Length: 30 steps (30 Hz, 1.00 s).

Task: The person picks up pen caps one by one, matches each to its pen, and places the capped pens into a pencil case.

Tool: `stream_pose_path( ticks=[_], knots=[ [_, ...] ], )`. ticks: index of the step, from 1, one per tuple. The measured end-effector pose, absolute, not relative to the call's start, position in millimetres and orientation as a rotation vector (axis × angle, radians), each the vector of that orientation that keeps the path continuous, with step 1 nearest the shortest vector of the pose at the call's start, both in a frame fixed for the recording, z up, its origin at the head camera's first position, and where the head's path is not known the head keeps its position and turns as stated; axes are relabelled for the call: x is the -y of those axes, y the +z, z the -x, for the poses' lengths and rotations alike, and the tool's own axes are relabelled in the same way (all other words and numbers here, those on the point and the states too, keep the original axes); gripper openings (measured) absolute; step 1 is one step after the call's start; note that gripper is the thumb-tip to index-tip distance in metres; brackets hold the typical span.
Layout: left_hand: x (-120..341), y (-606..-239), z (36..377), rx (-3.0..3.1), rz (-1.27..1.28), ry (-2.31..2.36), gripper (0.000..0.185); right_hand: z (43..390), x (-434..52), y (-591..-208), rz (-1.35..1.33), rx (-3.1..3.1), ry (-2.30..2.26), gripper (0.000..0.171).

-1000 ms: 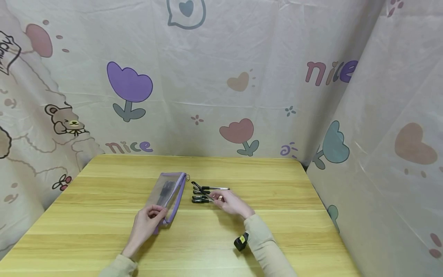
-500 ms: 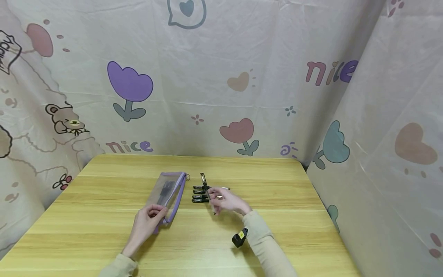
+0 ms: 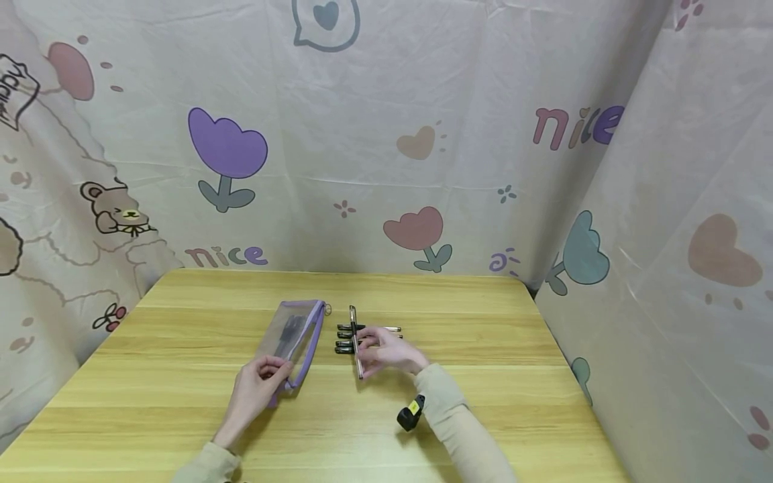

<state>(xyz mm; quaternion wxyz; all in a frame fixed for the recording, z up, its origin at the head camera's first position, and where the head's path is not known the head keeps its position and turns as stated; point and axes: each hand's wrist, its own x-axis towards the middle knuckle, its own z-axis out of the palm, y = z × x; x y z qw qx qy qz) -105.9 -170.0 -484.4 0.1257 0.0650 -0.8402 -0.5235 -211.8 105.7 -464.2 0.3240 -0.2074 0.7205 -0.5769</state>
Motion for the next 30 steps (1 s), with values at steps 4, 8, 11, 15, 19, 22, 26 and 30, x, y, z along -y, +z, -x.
stream_pose_path(
  ticks=[4,8,11,15,19,22,26,30],
  knots=[
    [169,-484,106,2.448,-0.195,-1.529,0.014,211,-97,-467,0.486,-1.842,-1.556,0.064],
    [169,-483,105,2.446,-0.196,-1.538,0.015,211,-87,-469,0.426,-1.771,-1.611,0.066],
    [169,-482,105,2.445,-0.198,-1.542,0.016,211,-79,-470,0.375,-1.722,-1.65,0.066],
    [168,-482,105,2.441,-0.195,-1.543,0.016,211,-67,-471,0.342,-1.687,-1.666,0.066],
    [168,-482,105,2.433,-0.189,-1.541,0.015,213,-55,-475,0.333,-1.655,-1.681,0.066],
    [167,-482,105,2.434,-0.183,-1.54,0.015,213,-44,-476,0.304,-1.645,-1.71,0.064],
    [167,-483,106,2.437,-0.178,-1.543,0.015,213,-28,-476,0.267,-1.653,-1.735,0.058],
    [167,-483,106,2.433,-0.178,-1.55,0.015,215,-13,-477,0.238,-1.666,-1.736,0.057]
  ],
)
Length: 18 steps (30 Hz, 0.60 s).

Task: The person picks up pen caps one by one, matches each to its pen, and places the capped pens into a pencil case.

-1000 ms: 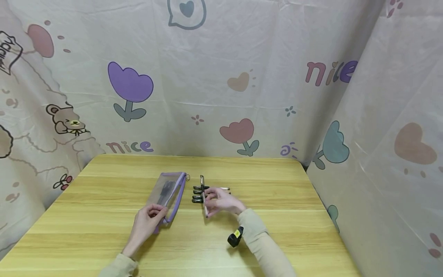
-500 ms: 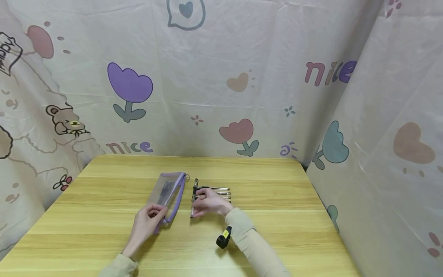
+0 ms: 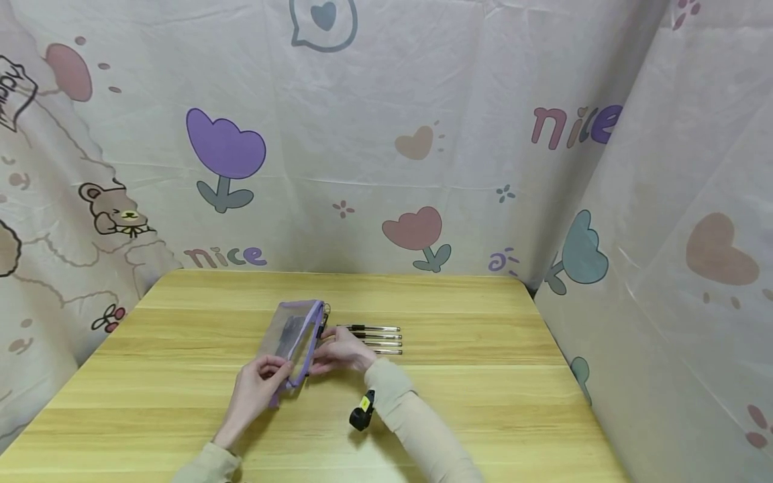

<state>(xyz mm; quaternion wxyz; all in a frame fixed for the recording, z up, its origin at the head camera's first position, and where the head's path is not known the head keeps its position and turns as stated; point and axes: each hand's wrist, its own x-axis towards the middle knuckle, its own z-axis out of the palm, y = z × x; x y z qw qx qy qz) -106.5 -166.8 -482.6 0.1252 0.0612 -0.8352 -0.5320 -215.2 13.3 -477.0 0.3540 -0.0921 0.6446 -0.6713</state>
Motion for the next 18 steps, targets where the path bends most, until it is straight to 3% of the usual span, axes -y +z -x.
stream_pose_path(
  ticks=[14,18],
  knots=[
    [168,-482,107,2.423,-0.161,-1.594,0.014,218,23,-484,0.185,-1.727,-1.733,0.045],
    [167,-480,107,2.42,-0.172,-1.626,0.016,218,31,-487,0.198,-1.771,-1.744,0.054]
  ],
)
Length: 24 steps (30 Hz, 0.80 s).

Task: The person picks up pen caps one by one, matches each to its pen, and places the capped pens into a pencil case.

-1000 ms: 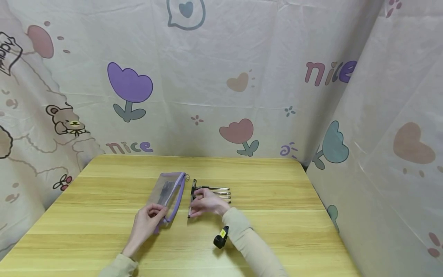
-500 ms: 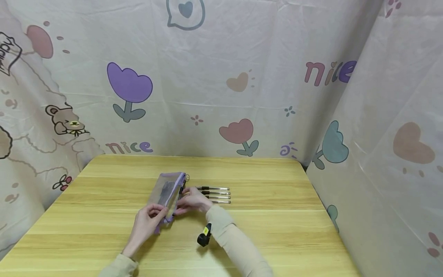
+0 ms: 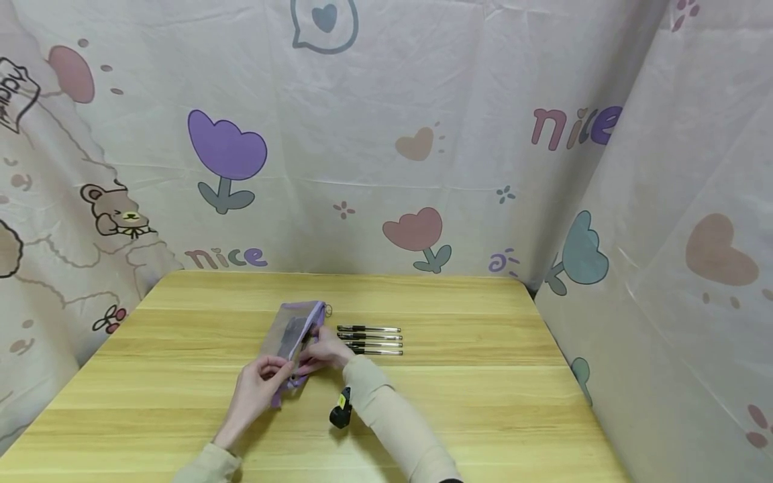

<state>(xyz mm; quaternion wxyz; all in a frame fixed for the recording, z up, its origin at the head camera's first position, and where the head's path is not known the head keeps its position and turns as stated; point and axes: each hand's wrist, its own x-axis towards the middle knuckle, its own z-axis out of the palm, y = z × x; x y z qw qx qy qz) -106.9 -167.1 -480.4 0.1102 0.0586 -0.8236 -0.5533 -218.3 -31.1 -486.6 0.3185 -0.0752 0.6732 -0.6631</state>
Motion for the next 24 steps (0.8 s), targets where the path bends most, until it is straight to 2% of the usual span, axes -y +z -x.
stream_pose_path(
  ticks=[4,8,15,24],
  knots=[
    [166,-480,107,2.414,-0.19,-1.667,0.016,218,37,-489,0.208,-1.83,-1.765,0.065],
    [166,-480,108,2.41,-0.205,-1.669,0.015,217,39,-488,0.216,-1.85,-1.761,0.065],
    [167,-483,108,2.403,-0.204,-1.662,0.014,218,34,-485,0.193,-1.756,-1.743,0.078],
    [168,-484,108,2.404,-0.183,-1.626,0.015,218,23,-487,0.196,-1.657,-1.764,0.07]
  ],
)
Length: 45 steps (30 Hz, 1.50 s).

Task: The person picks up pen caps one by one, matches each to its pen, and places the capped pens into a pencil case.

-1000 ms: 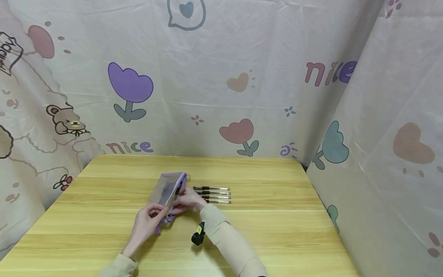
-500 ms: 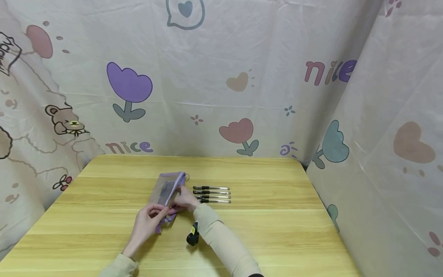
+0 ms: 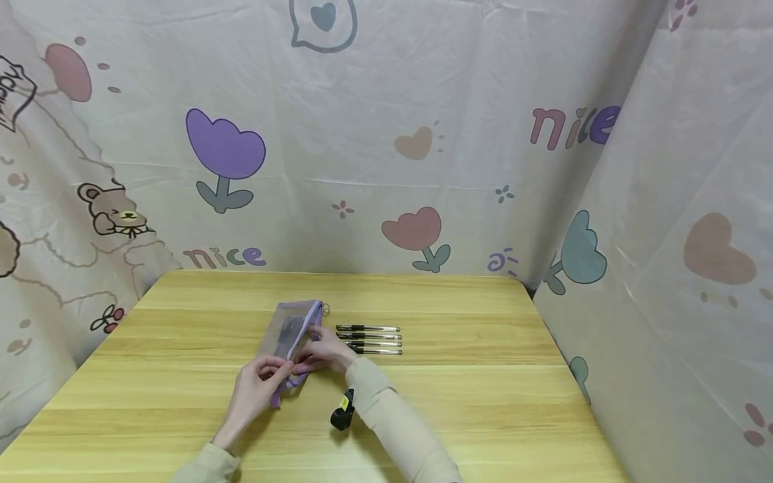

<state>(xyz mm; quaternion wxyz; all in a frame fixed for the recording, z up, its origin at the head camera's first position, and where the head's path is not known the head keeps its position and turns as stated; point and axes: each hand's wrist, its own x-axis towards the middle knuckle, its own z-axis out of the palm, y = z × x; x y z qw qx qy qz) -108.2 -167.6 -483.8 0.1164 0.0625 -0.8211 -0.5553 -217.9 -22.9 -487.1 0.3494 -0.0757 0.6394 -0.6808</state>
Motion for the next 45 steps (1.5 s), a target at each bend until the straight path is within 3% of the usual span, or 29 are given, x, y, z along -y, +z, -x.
stream_pose_path(
  ticks=[12,23,28,36,45],
  knots=[
    [167,-482,106,2.409,-0.203,-1.61,0.016,208,8,-491,0.255,-1.634,-1.914,0.054],
    [167,-485,107,2.409,-0.207,-1.616,0.016,195,-47,-493,0.674,-2.117,-1.795,0.039],
    [168,-485,107,2.409,-0.203,-1.618,0.018,196,-80,-495,0.838,-2.166,-1.76,0.039],
    [168,-485,106,2.415,-0.216,-1.631,0.019,198,-125,-495,0.807,-2.201,-1.691,0.047],
    [169,-484,106,2.407,-0.226,-1.667,0.02,207,-151,-500,0.795,-2.305,-1.591,0.045]
  ],
)
